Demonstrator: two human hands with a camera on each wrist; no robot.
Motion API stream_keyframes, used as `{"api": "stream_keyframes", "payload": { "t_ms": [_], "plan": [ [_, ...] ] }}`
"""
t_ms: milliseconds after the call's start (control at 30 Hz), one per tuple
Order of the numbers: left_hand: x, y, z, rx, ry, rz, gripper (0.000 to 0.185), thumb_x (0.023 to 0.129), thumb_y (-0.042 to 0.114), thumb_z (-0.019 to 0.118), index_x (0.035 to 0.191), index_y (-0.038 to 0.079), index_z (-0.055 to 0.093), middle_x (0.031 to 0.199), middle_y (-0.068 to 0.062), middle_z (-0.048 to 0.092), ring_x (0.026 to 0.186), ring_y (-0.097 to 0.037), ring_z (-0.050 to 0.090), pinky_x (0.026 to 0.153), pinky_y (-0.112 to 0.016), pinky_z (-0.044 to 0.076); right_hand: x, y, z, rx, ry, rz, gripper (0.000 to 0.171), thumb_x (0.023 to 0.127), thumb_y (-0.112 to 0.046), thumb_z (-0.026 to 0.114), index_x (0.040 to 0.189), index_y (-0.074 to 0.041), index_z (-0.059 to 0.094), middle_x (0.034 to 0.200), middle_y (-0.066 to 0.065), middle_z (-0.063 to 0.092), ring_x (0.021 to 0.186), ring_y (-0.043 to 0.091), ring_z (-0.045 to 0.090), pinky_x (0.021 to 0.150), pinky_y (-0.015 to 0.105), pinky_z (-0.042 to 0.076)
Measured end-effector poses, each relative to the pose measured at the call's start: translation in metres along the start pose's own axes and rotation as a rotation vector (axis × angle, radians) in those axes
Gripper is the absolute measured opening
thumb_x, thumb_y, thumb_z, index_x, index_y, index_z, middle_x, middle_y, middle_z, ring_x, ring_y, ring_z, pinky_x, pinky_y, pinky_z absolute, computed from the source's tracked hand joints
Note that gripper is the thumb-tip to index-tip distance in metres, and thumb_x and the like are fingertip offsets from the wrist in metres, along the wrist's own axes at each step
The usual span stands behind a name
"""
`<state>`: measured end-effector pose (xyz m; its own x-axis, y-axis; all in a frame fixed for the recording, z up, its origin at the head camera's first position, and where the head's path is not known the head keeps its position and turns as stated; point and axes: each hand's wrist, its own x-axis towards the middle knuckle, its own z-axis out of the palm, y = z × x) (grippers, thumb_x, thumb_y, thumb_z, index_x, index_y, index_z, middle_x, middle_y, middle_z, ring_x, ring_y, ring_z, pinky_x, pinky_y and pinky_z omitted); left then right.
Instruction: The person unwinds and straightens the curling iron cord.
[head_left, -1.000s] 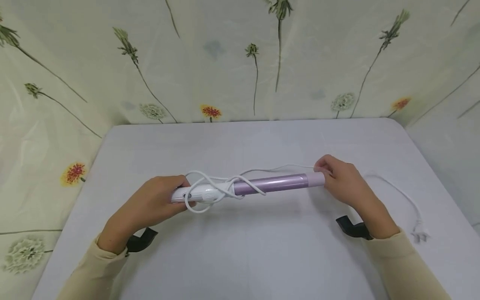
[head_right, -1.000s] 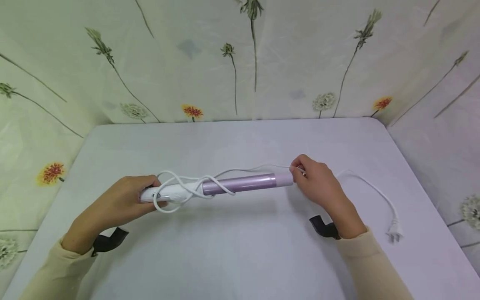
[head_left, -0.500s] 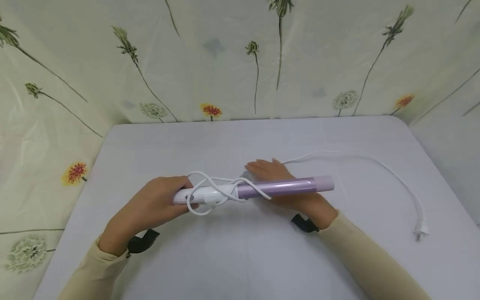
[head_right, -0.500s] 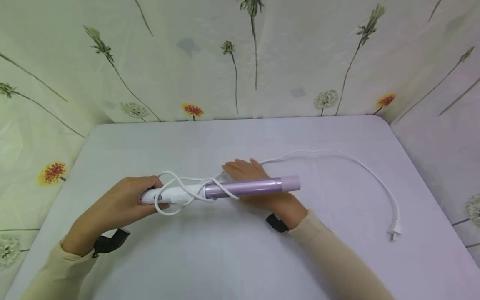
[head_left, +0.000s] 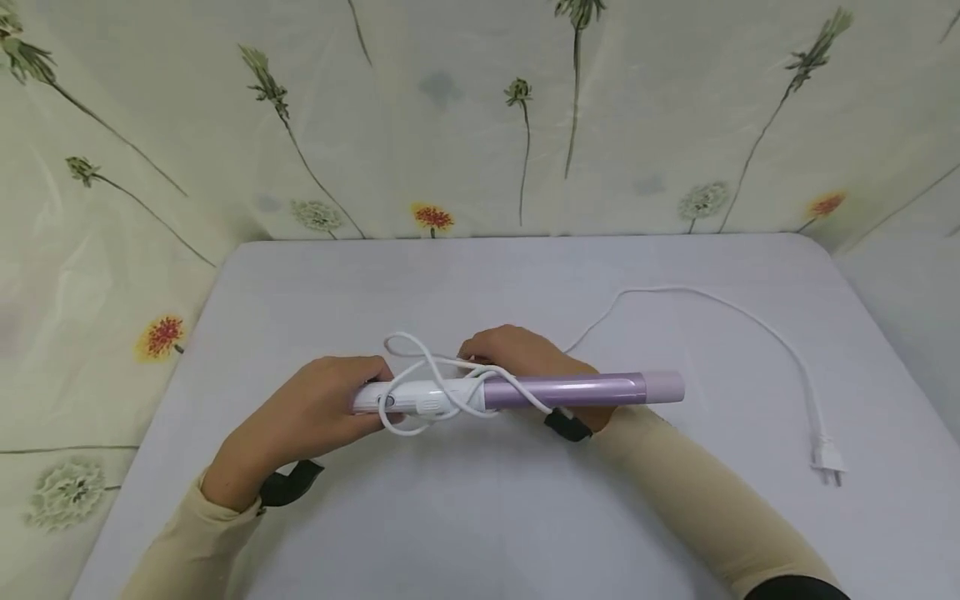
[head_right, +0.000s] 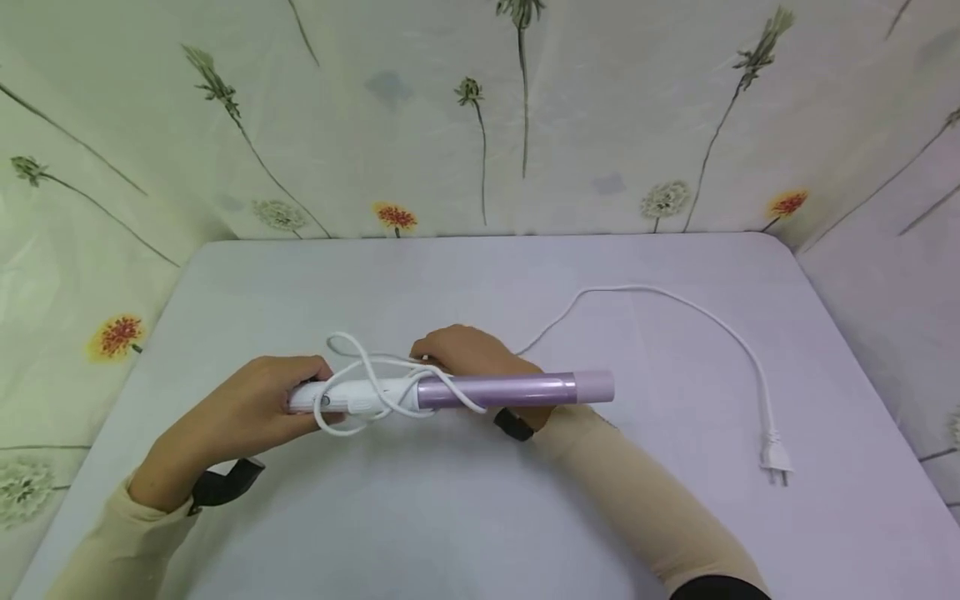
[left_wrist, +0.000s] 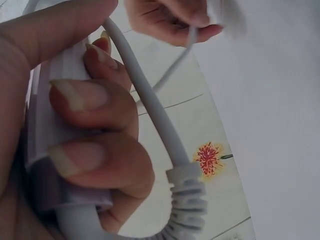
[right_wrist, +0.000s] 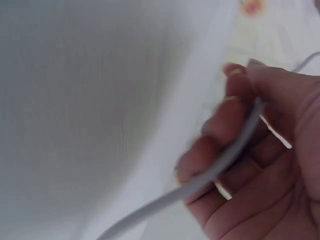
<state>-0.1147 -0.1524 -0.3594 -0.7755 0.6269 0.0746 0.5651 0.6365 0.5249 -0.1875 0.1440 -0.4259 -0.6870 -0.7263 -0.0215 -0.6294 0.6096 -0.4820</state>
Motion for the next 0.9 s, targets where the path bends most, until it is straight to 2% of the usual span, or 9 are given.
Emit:
{"api": "stream_keyframes", "payload": {
  "t_ms": [67,200,300,367,433,500,700,800,900],
  "plan": [
    [0.000,0.000,0.001,-0.003,-0.007,0.005,0.027,0.084,0.020,0.088,0.101,0.020,0.067,0.084,0.017,0.061,0.071,-0.007,0.054,0.066,-0.030,0.048,-0.006,0.006,-0.013,0.182,0.057,0.037,0.009,0.103,-0.024,0.068,0.106,-0.020,0.076,0.090,-0.010,0.068,0.081,0.011,0.060,0.075,0.032,0.051],
    [-0.001,0.000,0.003,-0.015,-0.025,0.008,0.026,0.084,0.019,0.088,0.099,0.021,0.068,0.084,0.018,0.061,0.070,-0.006,0.054,0.065,-0.029,0.048,-0.023,0.018,-0.039,0.385,0.182,0.053,0.017,0.105,-0.027,0.065,0.111,-0.017,0.078,0.086,-0.004,0.069,0.074,0.014,0.055,0.067,0.031,0.047],
    [-0.001,0.000,0.005,-0.022,-0.035,0.013,0.024,0.084,0.018,0.087,0.098,0.020,0.068,0.085,0.018,0.063,0.070,-0.006,0.054,0.065,-0.028,0.049,-0.037,0.023,-0.058,0.492,0.231,0.042,0.026,0.109,-0.028,0.059,0.093,-0.013,0.073,0.085,-0.001,0.067,0.072,0.018,0.053,0.064,0.031,0.042],
    [-0.001,0.000,0.006,-0.021,-0.039,0.016,0.024,0.084,0.017,0.087,0.098,0.020,0.068,0.086,0.017,0.063,0.070,-0.006,0.054,0.065,-0.028,0.049,-0.048,0.027,-0.070,0.555,0.247,0.016,0.034,0.111,-0.024,0.054,0.081,-0.010,0.063,0.078,0.002,0.062,0.081,0.019,0.062,0.069,0.032,0.042],
    [-0.001,0.000,0.007,-0.021,-0.043,0.014,0.023,0.084,0.016,0.086,0.098,0.019,0.068,0.087,0.017,0.064,0.071,-0.006,0.054,0.065,-0.028,0.049,-0.060,0.030,-0.080,0.587,0.264,-0.002,0.039,0.112,-0.021,0.050,0.074,-0.011,0.052,0.070,0.005,0.052,0.089,0.021,0.067,0.071,0.032,0.041],
    [-0.001,-0.001,0.007,-0.017,-0.045,0.013,0.023,0.084,0.016,0.086,0.098,0.019,0.069,0.087,0.017,0.064,0.071,-0.006,0.054,0.066,-0.029,0.049,-0.074,0.032,-0.089,0.605,0.287,-0.012,0.038,0.112,-0.018,0.050,0.075,-0.011,0.054,0.067,0.007,0.042,0.093,0.021,0.067,0.072,0.033,0.042],
    [0.001,-0.002,0.008,-0.007,-0.036,0.025,0.021,0.085,0.017,0.086,0.098,0.018,0.070,0.087,0.017,0.065,0.072,-0.005,0.056,0.067,-0.029,0.050,-0.109,0.038,-0.101,0.584,0.345,-0.012,0.028,0.108,-0.006,0.053,0.086,-0.012,0.069,0.070,0.006,0.045,0.079,0.020,0.058,0.066,0.033,0.044],
    [0.003,-0.003,0.008,-0.018,-0.025,0.029,0.018,0.086,0.016,0.085,0.096,0.018,0.070,0.085,0.017,0.065,0.070,-0.005,0.055,0.066,-0.029,0.050,-0.121,0.040,-0.101,0.559,0.352,-0.028,0.025,0.105,0.000,0.055,0.094,-0.013,0.074,0.071,0.004,0.047,0.077,0.019,0.054,0.064,0.033,0.044],
    [0.004,-0.004,0.007,-0.023,-0.020,0.023,0.017,0.087,0.015,0.084,0.095,0.018,0.069,0.083,0.017,0.063,0.069,-0.005,0.055,0.065,-0.029,0.049,-0.128,0.041,-0.102,0.568,0.358,-0.060,0.025,0.102,0.005,0.056,0.093,-0.011,0.072,0.071,0.004,0.047,0.081,0.020,0.058,0.065,0.032,0.046]
  ]
}}
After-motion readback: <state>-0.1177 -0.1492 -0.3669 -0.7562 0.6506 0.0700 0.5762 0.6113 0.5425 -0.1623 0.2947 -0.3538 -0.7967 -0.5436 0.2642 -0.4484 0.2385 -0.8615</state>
